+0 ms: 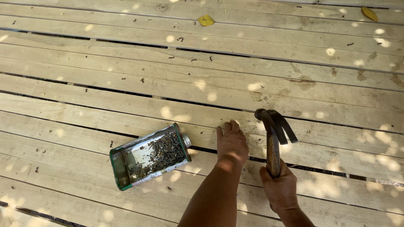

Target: The person repeatedly picks nails from a metal tin and hammers them into a wooden slatted surface. They hold the nail with the left hand and strike with a claw hammer in the right hand, moving along the planks to secure them.

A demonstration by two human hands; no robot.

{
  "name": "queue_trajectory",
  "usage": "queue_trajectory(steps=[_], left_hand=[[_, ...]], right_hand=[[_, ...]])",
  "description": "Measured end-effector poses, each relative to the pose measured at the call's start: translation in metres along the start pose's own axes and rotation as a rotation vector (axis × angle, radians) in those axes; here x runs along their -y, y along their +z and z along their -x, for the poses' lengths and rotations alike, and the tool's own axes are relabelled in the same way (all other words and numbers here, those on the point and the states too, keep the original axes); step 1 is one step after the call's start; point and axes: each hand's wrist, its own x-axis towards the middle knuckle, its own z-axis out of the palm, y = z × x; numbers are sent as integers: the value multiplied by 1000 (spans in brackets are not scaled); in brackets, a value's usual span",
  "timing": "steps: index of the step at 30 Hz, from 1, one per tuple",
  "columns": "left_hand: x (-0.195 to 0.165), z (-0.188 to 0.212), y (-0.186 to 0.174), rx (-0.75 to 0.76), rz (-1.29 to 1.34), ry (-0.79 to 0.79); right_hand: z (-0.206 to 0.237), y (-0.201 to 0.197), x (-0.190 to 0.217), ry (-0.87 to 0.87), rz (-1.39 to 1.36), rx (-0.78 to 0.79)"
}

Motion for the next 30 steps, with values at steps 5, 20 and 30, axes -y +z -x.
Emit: queue_trajectory(steps=[5,20,30], left_hand=[[0,1,2,38,-9,18],[3,2,6,-23,-106,17],[4,0,6,-54,-26,3]], right_hand=[[-14,3,1,58,204,44],[2,8,3,-73,6,-38],[-4,13,2,-52,-27,-38]])
